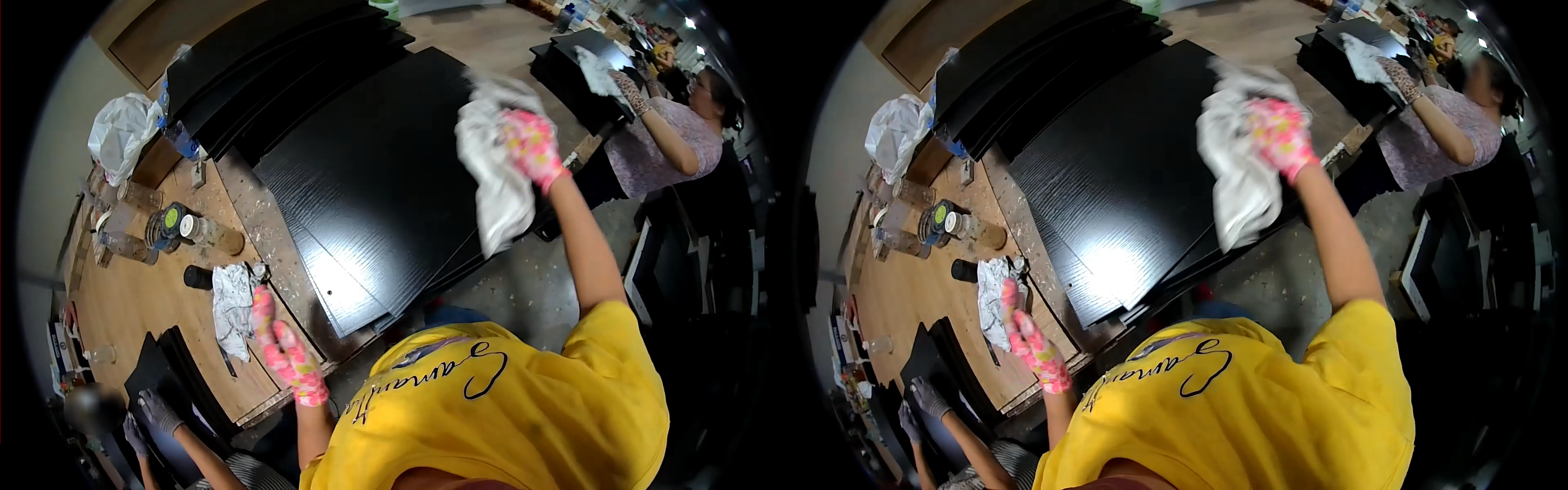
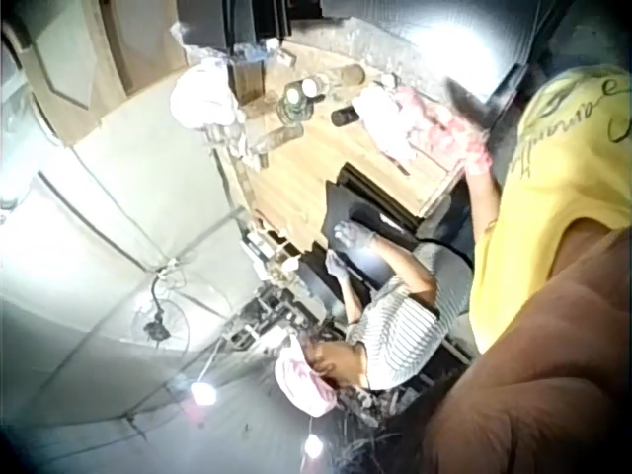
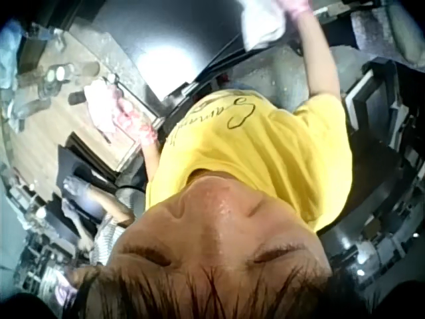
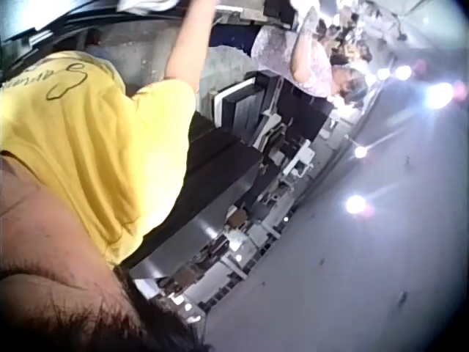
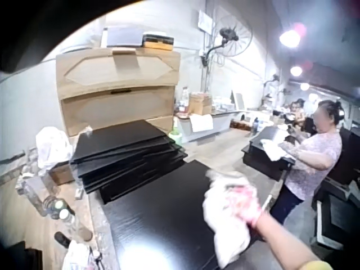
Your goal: Cleaning and polishing black furniture boards using a cloth and a liquid solution.
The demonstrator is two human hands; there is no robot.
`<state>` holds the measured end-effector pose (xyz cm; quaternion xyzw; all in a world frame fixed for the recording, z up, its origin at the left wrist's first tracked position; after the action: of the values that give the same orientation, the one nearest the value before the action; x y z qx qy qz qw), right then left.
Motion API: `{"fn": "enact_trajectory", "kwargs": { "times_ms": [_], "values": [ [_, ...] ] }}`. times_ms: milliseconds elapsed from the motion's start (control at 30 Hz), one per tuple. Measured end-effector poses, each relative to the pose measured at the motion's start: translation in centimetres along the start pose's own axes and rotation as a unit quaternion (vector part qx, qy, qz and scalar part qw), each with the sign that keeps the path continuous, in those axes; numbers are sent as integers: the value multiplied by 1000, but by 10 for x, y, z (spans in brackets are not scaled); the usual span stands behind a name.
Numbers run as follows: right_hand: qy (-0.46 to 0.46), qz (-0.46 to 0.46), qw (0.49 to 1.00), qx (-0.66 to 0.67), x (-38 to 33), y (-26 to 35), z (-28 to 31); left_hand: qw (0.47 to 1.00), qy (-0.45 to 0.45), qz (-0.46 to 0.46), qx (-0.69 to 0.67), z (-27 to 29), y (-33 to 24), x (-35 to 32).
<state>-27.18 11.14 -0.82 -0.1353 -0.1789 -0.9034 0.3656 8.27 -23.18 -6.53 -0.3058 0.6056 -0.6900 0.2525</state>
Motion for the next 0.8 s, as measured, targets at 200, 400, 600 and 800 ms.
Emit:
{"fn": "enact_trajectory", "kwargs": {
  "times_ms": [200, 400, 600, 800],
  "values": [
    [-102, 320, 937, -97, -28, 153, -21, 998, 37, -29, 41, -53, -1, -12],
    [-91, 320, 938, 101, -41, 115, -32, 966, 38, -150, 208, -63, -36, -13],
    [0, -153, 980, -125, -29, -187, 17, 986, 4, -87, 144, -60, -26, -25],
    [-277, -241, 917, 159, -57, -221, 48, 995, -19, 31, 88, -45, -35, -51]
  ]
}}
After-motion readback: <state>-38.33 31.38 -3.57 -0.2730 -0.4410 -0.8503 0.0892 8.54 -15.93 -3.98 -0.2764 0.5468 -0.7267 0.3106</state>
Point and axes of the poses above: each hand's wrist, its own x-axis towards the middle knuckle, its own z-axis out of the back of the hand, y = z × x, the point moved 5 cm from there along x, towards the middle knuckle, and after that the axes turned 14 degrees about z, right-handed, at the moved point
